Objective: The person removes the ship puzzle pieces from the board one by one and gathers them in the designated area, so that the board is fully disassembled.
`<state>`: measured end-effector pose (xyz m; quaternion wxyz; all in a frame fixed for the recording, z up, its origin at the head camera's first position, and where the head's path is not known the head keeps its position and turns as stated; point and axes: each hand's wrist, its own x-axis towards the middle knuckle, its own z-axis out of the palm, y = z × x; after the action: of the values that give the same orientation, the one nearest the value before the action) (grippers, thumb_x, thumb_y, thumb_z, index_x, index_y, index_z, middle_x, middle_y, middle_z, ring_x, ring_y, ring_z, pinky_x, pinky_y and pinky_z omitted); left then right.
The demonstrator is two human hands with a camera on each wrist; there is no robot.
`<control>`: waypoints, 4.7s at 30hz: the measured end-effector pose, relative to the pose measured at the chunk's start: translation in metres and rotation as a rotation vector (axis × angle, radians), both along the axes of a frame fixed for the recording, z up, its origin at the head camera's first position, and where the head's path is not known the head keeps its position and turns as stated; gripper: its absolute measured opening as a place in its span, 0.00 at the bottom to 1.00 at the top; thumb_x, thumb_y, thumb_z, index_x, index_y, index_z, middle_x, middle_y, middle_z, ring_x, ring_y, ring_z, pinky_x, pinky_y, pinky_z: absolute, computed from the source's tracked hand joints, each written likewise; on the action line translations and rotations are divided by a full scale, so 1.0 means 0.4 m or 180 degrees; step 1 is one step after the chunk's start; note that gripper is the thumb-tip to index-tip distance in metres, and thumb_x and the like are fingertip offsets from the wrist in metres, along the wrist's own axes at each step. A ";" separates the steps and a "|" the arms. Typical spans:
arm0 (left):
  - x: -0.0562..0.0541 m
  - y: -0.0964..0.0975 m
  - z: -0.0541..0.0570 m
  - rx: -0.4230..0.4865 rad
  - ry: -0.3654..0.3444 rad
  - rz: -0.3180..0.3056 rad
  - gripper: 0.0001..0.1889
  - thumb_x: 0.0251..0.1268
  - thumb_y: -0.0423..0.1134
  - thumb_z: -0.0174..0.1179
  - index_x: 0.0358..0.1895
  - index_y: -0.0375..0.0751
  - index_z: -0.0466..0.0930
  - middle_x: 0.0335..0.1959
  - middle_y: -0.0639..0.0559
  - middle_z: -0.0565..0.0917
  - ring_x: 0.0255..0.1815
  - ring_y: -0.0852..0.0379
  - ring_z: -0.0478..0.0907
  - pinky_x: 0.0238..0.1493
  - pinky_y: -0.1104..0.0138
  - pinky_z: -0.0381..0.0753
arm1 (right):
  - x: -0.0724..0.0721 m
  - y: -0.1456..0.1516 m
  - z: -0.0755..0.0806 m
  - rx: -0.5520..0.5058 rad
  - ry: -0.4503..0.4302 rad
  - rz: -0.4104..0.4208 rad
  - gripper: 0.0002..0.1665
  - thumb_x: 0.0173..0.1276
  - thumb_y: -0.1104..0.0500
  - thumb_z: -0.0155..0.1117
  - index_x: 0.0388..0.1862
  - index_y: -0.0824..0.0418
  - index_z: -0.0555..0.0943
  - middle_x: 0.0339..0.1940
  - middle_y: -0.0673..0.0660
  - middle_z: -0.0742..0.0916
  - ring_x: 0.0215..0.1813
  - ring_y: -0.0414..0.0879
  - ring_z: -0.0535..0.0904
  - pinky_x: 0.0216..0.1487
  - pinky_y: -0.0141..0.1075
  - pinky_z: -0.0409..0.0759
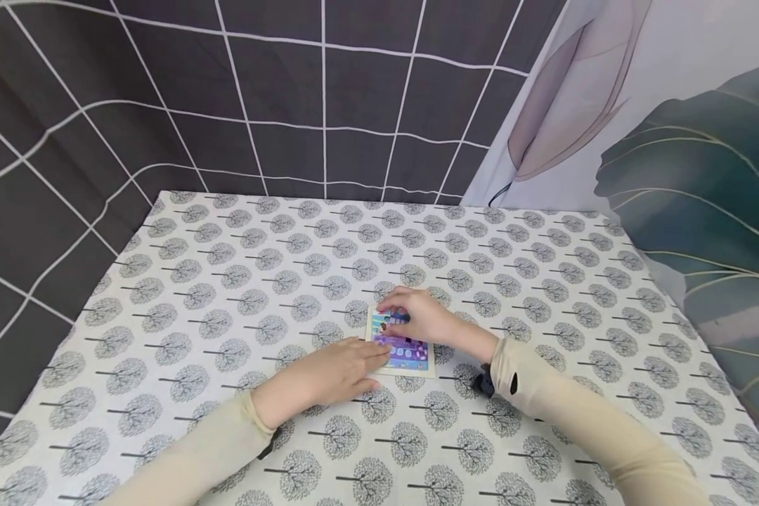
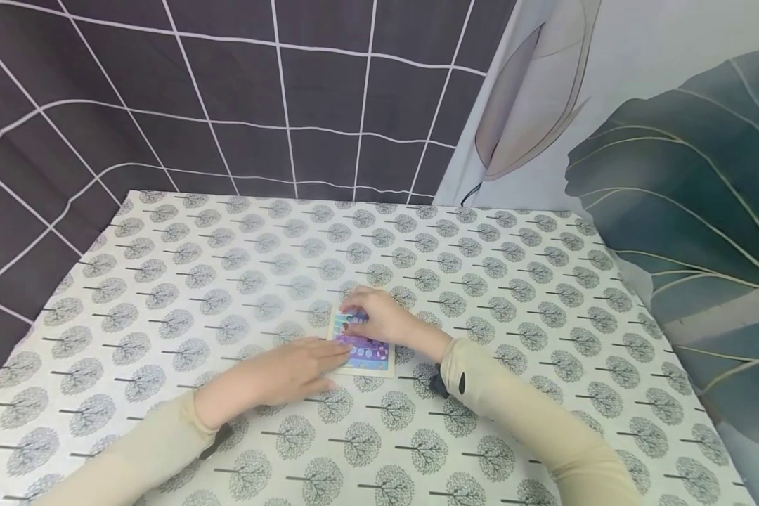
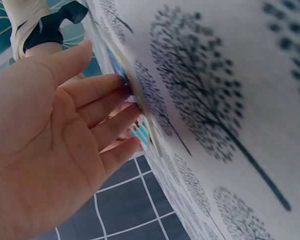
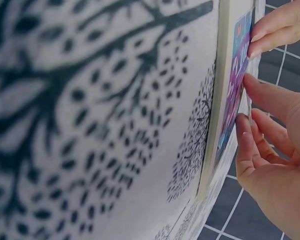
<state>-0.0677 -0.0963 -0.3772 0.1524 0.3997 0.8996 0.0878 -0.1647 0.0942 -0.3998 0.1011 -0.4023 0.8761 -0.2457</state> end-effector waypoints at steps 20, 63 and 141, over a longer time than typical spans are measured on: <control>0.006 0.000 -0.001 0.0119 -0.0328 0.0209 0.31 0.67 0.53 0.49 0.68 0.38 0.62 0.71 0.49 0.59 0.71 0.50 0.57 0.73 0.56 0.53 | 0.003 0.017 0.013 -0.0212 -0.0353 -0.0021 0.22 0.54 0.59 0.71 0.47 0.68 0.81 0.42 0.58 0.85 0.36 0.39 0.82 0.41 0.24 0.80; 0.010 0.006 0.006 0.0133 -0.0322 0.0158 0.31 0.67 0.51 0.50 0.68 0.36 0.61 0.72 0.46 0.59 0.71 0.47 0.56 0.72 0.55 0.53 | 0.041 0.261 0.045 -0.0422 -0.0505 -0.0607 0.24 0.51 0.61 0.73 0.48 0.67 0.81 0.43 0.56 0.84 0.36 0.39 0.81 0.41 0.29 0.82; -0.032 -0.007 0.010 0.0044 -0.0453 0.0068 0.28 0.69 0.52 0.48 0.67 0.40 0.65 0.70 0.49 0.64 0.69 0.50 0.61 0.71 0.57 0.60 | -0.023 0.084 0.039 -0.0034 -0.0350 0.0073 0.22 0.57 0.59 0.68 0.51 0.62 0.79 0.51 0.56 0.82 0.53 0.50 0.77 0.58 0.46 0.75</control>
<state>-0.0803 -0.0990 -0.3731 0.2122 0.3838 0.8901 0.1238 -0.1740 0.1277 -0.3840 0.1497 -0.3988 0.8632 -0.2710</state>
